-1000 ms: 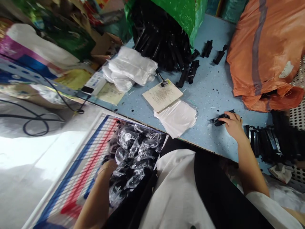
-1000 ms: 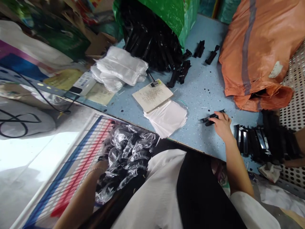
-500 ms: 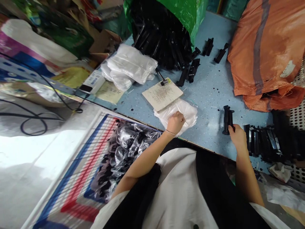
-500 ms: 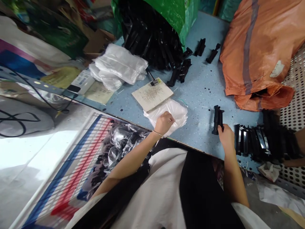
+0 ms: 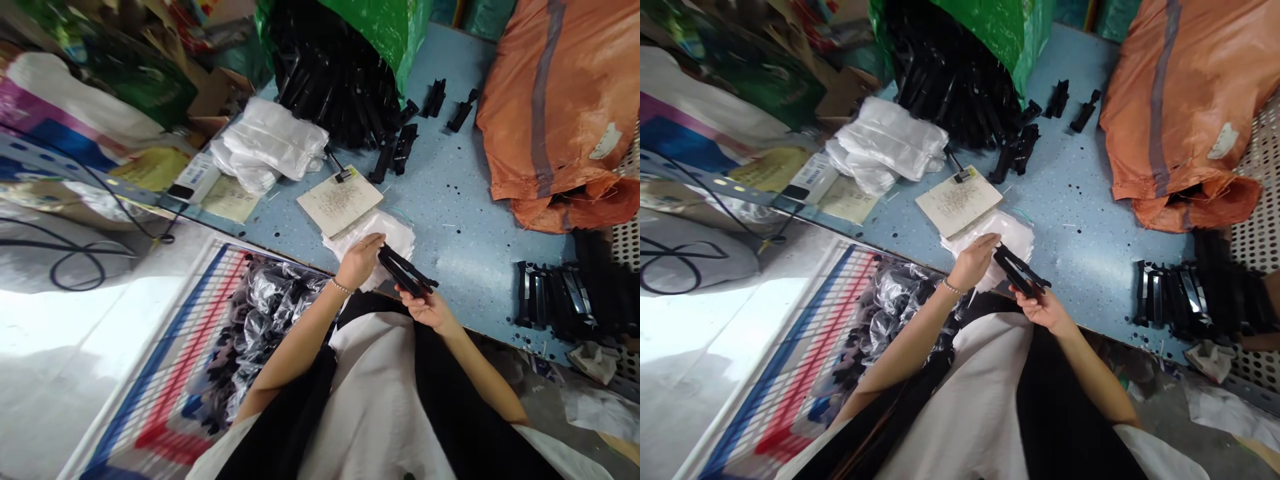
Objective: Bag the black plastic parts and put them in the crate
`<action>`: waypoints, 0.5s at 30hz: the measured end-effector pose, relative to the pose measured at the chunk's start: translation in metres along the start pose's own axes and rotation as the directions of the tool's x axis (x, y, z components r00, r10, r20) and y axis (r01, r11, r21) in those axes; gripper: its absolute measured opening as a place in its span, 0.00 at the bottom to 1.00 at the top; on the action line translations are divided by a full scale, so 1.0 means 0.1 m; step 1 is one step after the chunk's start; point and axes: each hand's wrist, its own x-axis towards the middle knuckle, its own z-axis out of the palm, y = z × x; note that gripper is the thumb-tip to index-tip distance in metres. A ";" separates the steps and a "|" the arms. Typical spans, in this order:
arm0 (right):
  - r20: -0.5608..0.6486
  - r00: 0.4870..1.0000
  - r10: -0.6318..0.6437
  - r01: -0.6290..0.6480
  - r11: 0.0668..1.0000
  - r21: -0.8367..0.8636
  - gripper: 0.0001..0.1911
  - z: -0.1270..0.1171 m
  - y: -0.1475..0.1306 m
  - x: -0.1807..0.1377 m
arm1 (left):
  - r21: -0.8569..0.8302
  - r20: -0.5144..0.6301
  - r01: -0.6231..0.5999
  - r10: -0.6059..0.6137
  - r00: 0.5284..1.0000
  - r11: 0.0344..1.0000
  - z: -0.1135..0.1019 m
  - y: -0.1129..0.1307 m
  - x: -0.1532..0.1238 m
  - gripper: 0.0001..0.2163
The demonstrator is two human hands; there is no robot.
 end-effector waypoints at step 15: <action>0.117 0.866 -0.487 0.234 0.187 -0.954 0.19 0.63 -0.01 -0.29 | 0.026 0.168 -0.080 0.074 0.983 0.996 -0.56 0.80 -0.65 0.20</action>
